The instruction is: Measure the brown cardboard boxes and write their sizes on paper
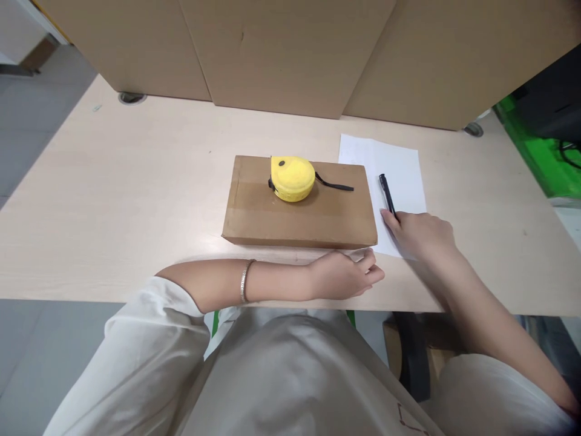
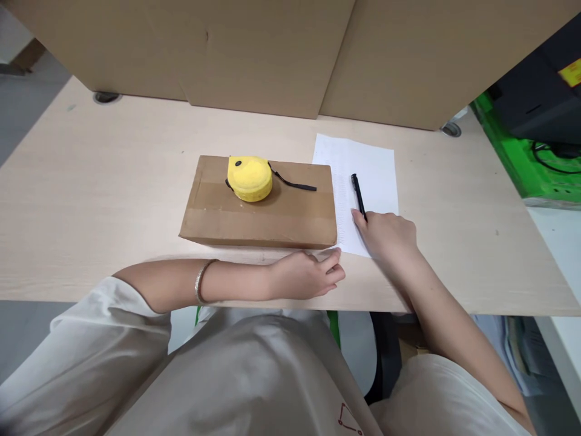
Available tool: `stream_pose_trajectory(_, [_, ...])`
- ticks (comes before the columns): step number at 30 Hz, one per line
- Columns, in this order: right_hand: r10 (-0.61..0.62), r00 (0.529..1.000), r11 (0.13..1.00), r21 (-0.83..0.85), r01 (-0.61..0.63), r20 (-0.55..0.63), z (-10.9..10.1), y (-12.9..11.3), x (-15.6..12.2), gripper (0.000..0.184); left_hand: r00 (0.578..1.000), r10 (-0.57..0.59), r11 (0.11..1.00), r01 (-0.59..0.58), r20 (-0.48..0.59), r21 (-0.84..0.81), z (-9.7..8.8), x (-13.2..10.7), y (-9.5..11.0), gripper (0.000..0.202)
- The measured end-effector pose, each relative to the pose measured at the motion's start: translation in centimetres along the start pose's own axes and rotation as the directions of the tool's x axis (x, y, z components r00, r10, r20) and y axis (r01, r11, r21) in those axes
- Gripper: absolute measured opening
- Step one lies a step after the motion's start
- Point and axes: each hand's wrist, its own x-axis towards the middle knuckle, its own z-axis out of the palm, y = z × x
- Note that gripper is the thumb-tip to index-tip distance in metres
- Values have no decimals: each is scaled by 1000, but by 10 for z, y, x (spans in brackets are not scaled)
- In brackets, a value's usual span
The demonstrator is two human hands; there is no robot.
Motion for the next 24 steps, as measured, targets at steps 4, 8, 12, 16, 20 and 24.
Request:
stream_pose_trajectory(4, [68, 986, 996, -70, -58, 152, -16, -14, 3, 70, 1000, -19, 1000, 20, -8, 5, 0, 0, 1, 29])
stream_pose_trajectory(8, [109, 991, 994, -37, -107, 79, -60, -38, 12, 58, 998, -58, 998, 58, 39, 13, -15, 1, 5, 35])
stream_pose_trajectory(12, [-225, 940, 932, 224, 284, -255, -88, -90, 19, 44, 998, 60, 997, -61, -29, -44, -51, -6, 6, 43])
stream_pose_trajectory(16, [-634, 740, 674, 309, 671, -223, -75, -154, 32, 93, 919, 98, 983, -150, -382, -108, -88, -39, -10, 37])
stream_pose_trajectory(20, [-708, 685, 643, 245, 726, -173, -55, -187, 42, 71, 682, -274, 952, 90, -678, -294, -87, -91, -56, 27])
stream_pose_trajectory(24, [-605, 742, 682, 293, 670, -290, -62, -169, 33, 65, 220, -630, 772, 282, -745, -569, -54, -144, -115, 29])
